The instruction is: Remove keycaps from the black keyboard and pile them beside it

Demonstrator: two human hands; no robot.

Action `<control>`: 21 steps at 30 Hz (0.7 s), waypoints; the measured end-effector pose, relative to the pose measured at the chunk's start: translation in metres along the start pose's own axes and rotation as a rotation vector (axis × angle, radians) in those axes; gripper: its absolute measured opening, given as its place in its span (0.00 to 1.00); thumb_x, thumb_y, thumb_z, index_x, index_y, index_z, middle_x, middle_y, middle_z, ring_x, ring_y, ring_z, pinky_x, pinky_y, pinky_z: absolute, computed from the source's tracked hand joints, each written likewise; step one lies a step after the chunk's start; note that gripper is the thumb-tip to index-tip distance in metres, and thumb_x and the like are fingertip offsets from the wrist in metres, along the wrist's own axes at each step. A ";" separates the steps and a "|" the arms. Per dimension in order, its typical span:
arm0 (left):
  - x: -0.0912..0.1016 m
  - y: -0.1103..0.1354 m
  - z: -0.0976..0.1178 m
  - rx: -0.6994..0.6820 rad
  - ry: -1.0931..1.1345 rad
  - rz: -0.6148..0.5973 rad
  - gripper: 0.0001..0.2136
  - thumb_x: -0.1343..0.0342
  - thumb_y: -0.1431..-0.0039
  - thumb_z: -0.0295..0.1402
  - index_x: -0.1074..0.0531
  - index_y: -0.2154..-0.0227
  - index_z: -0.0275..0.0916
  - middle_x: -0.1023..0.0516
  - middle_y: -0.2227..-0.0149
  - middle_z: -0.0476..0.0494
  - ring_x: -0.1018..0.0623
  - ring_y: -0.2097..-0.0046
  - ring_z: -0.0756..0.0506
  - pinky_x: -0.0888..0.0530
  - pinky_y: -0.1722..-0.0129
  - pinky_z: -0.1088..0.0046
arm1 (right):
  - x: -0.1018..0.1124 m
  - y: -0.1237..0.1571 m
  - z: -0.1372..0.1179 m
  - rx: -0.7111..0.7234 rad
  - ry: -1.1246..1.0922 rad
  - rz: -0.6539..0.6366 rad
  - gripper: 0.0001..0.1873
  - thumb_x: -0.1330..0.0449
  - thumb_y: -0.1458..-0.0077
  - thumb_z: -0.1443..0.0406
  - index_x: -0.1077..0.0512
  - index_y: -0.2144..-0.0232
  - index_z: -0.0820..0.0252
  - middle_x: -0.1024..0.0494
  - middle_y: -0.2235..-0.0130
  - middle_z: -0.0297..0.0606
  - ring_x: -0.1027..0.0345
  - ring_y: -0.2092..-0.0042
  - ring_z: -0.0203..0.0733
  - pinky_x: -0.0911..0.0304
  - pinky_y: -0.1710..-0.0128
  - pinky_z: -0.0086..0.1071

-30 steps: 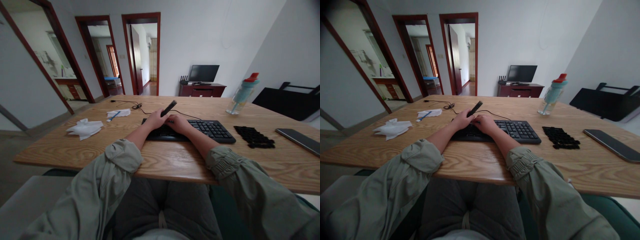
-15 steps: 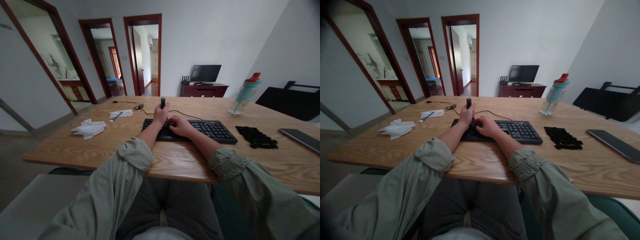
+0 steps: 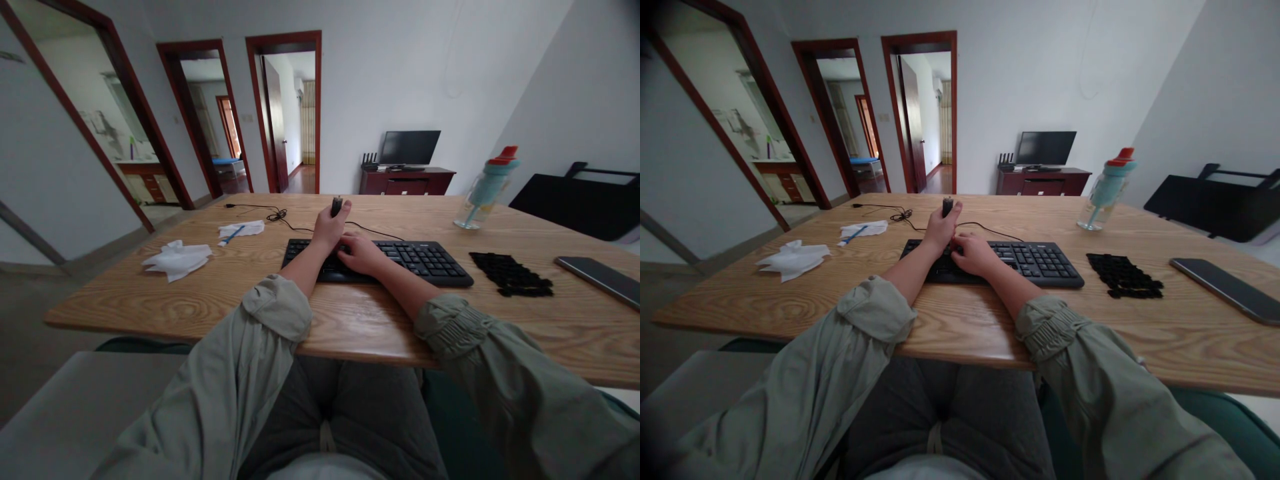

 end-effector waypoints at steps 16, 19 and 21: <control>0.006 -0.009 -0.007 -0.142 -0.176 0.130 0.21 0.47 0.41 0.48 0.40 0.81 0.40 0.39 0.81 0.52 0.34 0.75 0.51 0.38 0.76 0.75 | -0.006 0.000 0.001 -0.028 0.041 -0.103 0.19 0.43 0.42 0.58 0.26 0.50 0.58 0.25 0.48 0.45 0.33 0.47 0.48 0.42 0.44 0.41; 0.007 -0.008 -0.007 -0.135 -0.147 0.143 0.21 0.46 0.42 0.50 0.40 0.82 0.40 0.39 0.81 0.52 0.34 0.75 0.51 0.38 0.76 0.75 | -0.005 0.000 -0.001 -0.027 0.063 -0.107 0.20 0.44 0.42 0.58 0.27 0.50 0.58 0.25 0.48 0.45 0.34 0.46 0.50 0.42 0.44 0.42; 0.007 -0.008 -0.007 -0.129 -0.136 0.150 0.21 0.47 0.42 0.50 0.40 0.82 0.40 0.38 0.81 0.51 0.33 0.75 0.51 0.38 0.76 0.75 | -0.005 0.000 -0.001 -0.025 0.070 -0.106 0.20 0.44 0.42 0.58 0.27 0.49 0.58 0.25 0.48 0.46 0.34 0.46 0.50 0.42 0.44 0.42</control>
Point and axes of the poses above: each hand's wrist, its own y-axis away from the middle knuckle, its own x-axis out of the back of the hand, z = x × y, the point moved 4 cm from there along -y, towards the middle knuckle
